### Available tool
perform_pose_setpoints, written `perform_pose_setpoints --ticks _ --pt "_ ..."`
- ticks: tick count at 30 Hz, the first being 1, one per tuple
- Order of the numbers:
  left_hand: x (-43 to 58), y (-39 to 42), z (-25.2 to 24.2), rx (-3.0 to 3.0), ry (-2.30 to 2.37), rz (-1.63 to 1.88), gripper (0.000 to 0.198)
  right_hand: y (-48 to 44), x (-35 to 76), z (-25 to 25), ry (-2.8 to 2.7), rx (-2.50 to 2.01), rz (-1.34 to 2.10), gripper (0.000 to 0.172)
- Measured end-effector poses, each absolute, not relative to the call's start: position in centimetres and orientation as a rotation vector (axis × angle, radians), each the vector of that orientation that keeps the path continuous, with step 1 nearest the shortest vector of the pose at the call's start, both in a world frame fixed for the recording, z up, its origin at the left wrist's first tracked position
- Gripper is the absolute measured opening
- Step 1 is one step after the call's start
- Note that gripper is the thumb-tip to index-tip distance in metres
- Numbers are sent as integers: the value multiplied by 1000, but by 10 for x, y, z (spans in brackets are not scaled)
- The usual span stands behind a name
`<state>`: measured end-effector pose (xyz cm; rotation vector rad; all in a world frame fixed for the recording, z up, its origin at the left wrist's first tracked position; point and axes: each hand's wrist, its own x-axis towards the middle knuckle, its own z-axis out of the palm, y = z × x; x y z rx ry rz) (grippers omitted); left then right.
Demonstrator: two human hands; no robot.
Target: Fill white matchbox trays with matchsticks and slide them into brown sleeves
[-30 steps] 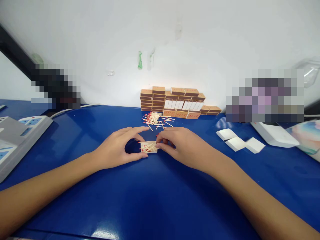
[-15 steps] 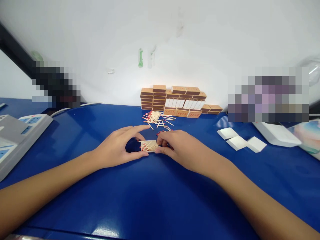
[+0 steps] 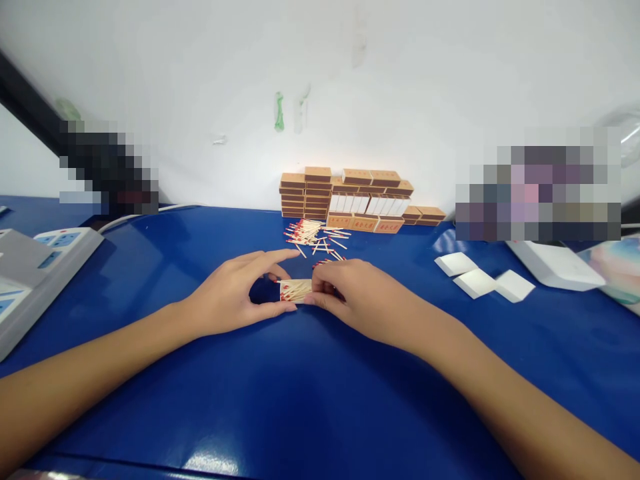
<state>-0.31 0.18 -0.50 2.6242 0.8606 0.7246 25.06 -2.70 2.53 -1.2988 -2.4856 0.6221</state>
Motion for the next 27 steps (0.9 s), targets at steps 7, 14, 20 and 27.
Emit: perform_pose_setpoints --ticks 7,14,20,27 --pt "-3 2 -4 2621 848 731 70 -28 247 24 -2444 -1332 550 12" --pt "-3 2 -5 2634 837 738 71 -27 245 22 -2412 -1278 593 14" --pt "-3 2 -6 2627 824 753 70 -27 245 21 -2424 -1276 638 14" --pt "-3 2 -5 2610 831 748 68 -29 240 14 -2392 -1305 544 13"
